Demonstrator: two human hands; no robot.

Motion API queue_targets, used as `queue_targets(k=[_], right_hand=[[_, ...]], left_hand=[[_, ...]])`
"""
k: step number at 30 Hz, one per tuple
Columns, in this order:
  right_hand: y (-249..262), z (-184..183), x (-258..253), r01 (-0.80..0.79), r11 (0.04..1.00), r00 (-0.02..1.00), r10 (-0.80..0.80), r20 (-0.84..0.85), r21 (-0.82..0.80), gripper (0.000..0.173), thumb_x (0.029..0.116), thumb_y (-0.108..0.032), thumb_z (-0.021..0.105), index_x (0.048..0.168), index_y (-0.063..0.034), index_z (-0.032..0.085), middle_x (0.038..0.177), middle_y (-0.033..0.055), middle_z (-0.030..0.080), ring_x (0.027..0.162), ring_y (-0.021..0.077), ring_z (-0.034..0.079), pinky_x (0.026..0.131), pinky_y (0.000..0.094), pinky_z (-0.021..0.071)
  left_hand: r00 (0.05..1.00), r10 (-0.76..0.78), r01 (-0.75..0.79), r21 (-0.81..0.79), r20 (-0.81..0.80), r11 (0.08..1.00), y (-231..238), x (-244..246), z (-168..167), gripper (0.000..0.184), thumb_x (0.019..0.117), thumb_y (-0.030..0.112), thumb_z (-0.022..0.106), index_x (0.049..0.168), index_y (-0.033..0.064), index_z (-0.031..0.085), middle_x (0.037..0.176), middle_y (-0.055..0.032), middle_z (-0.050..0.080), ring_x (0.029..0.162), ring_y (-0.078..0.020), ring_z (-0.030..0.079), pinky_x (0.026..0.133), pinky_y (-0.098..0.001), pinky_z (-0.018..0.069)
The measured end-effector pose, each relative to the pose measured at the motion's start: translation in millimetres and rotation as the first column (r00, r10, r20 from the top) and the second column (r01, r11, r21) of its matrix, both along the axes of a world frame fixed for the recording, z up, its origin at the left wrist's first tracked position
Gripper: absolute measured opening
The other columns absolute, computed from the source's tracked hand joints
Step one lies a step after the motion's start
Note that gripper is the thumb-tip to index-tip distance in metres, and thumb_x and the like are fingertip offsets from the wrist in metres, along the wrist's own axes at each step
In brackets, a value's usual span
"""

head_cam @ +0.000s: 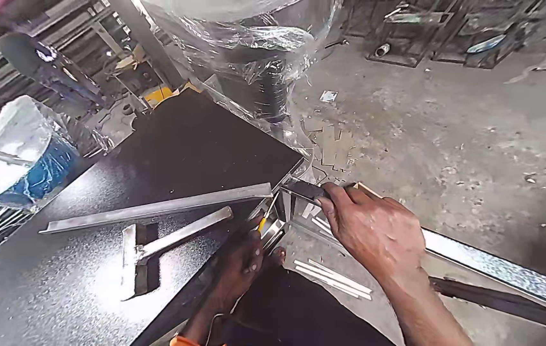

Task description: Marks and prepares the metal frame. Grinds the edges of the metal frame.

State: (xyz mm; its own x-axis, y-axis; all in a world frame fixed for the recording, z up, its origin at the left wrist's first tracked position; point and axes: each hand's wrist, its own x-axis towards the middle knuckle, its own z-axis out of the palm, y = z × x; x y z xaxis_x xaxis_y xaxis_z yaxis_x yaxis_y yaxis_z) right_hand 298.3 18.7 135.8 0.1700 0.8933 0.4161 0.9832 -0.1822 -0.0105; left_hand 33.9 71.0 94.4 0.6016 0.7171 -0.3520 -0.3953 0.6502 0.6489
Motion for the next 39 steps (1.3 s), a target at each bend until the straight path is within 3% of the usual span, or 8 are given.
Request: queue_targets(k=[4, 10, 19, 25, 28, 31, 34, 39], right_hand=[[-0.4, 0.2, 0.2, -0.001, 1.0, 1.0, 0.001, -0.024, 0.004, 0.059, 0.1089, -0.055, 0.028, 0.118, -0.0156, 0.07, 0.075, 0.0113, 0.066, 0.062, 0.0316, 0.065, 0.054, 0.0454, 0.0466], [-1.6, -1.5, -0.1, -0.014, 1.0, 1.0, 0.015, -0.022, 0.016, 0.059, 0.1096, -0.053, 0.029, 0.116, -0.0109, 0.069, 0.074, 0.0125, 0.064, 0.06, 0.0317, 0.062, 0.052, 0.0444, 0.0446], [-1.2, 0.2, -2.7, 0.007, 0.999, 1.0, -0.007, -0.013, 0.038, 0.056, 0.1096, -0.051, 0.033, 0.122, -0.0114, 0.07, 0.074, 0.0122, 0.064, 0.058, 0.0307, 0.06, 0.052, 0.0429, 0.0413], [0.2, -1.4, -1.3, 0.015, 1.0, 0.999, -0.016, 0.045, 0.028, 0.056, 0.1088, -0.053, 0.032, 0.121, -0.0154, 0.072, 0.076, 0.0107, 0.067, 0.061, 0.0302, 0.064, 0.053, 0.0434, 0.0444], [1.2, -1.9, -0.3, 0.022, 1.0, 0.997, -0.023, 0.07, 0.017, 0.058, 0.1091, -0.053, 0.029, 0.118, -0.0144, 0.071, 0.077, 0.0127, 0.068, 0.063, 0.0321, 0.066, 0.054, 0.0454, 0.0465], [-4.5, -2.2, -0.6, -0.011, 0.995, 0.998, 0.005, 0.056, 0.098, 0.051, 0.1087, -0.049, 0.037, 0.125, -0.0147, 0.069, 0.085, 0.014, 0.071, 0.07, 0.0333, 0.068, 0.058, 0.0485, 0.0494], [-29.8, -16.7, -9.7, -0.193, 0.87, 0.963, 0.257, -0.083, 0.454, 0.029, 0.101, -0.036, 0.059, 0.121, -0.0187, 0.071, 0.114, 0.0051, 0.075, 0.104, 0.0223, 0.071, 0.092, 0.0462, 0.0526], [-53.9, -145.7, -72.4, -0.237, 0.962, 0.447, 0.23, -0.865, 0.134, 0.039, 0.1033, -0.042, 0.057, 0.121, -0.0117, 0.072, 0.111, -0.0025, 0.075, 0.104, 0.0081, 0.07, 0.092, 0.0343, 0.0591]], left_hand=[[0.805, 0.041, 0.276, -0.435, 0.592, 0.857, 2.3, -4.7, -6.7, 0.058, 0.1013, 0.035, 0.048, 0.146, -0.0019, 0.046, 0.067, 0.0037, 0.053, 0.037, -0.0021, 0.043, 0.034, -0.0153, 0.0403], [0.875, 0.037, 0.244, -0.507, 0.483, 0.827, 2.3, -5.1, -2.8, 0.029, 0.1024, 0.029, 0.052, 0.119, 0.0062, 0.058, 0.061, 0.0033, 0.053, 0.04, -0.0071, 0.054, 0.038, -0.0188, 0.0478], [0.979, -0.013, 0.017, 0.018, -0.204, 1.0, -7.2, 8.2, 14.5, 0.013, 0.1035, 0.022, 0.058, 0.112, 0.0138, 0.065, 0.058, 0.0054, 0.05, 0.04, -0.0013, 0.046, 0.036, -0.0152, 0.04], [0.589, 0.445, 0.431, 0.728, -0.675, 0.533, 1.1, 8.1, -2.5, 0.034, 0.1011, 0.021, 0.061, 0.134, 0.0119, 0.068, 0.107, 0.0014, 0.073, 0.078, -0.0015, 0.065, 0.072, -0.0225, 0.0581], [0.705, 0.33, 0.359, 0.718, -0.627, 0.597, 4.5, 7.7, -6.7, 0.036, 0.1026, 0.019, 0.059, 0.138, 0.0111, 0.062, 0.114, 0.0008, 0.071, 0.069, -0.0018, 0.06, 0.061, -0.0209, 0.0539], [0.856, 0.116, 0.201, 0.531, -0.504, 0.823, 2.6, 5.9, -12.7, 0.042, 0.1044, 0.02, 0.054, 0.145, 0.0099, 0.054, 0.071, 0.0001, 0.055, 0.044, -0.009, 0.044, 0.039, -0.0255, 0.042], [0.926, 0.016, 0.135, 0.368, -0.378, 0.92, -5.5, -2.1, -40.8, 0.037, 0.1075, 0.02, 0.047, 0.142, 0.0071, 0.047, 0.063, 0.0008, 0.047, 0.041, -0.0092, 0.042, 0.036, -0.0236, 0.0411], [0.941, -0.083, 0.17, 0.246, -0.328, 0.954, -30.6, -9.6, -121.2, 0.024, 0.1093, 0.019, 0.044, 0.123, 0.0018, 0.055, 0.072, -0.0039, 0.057, 0.043, -0.0096, 0.048, 0.037, -0.0228, 0.0439]])
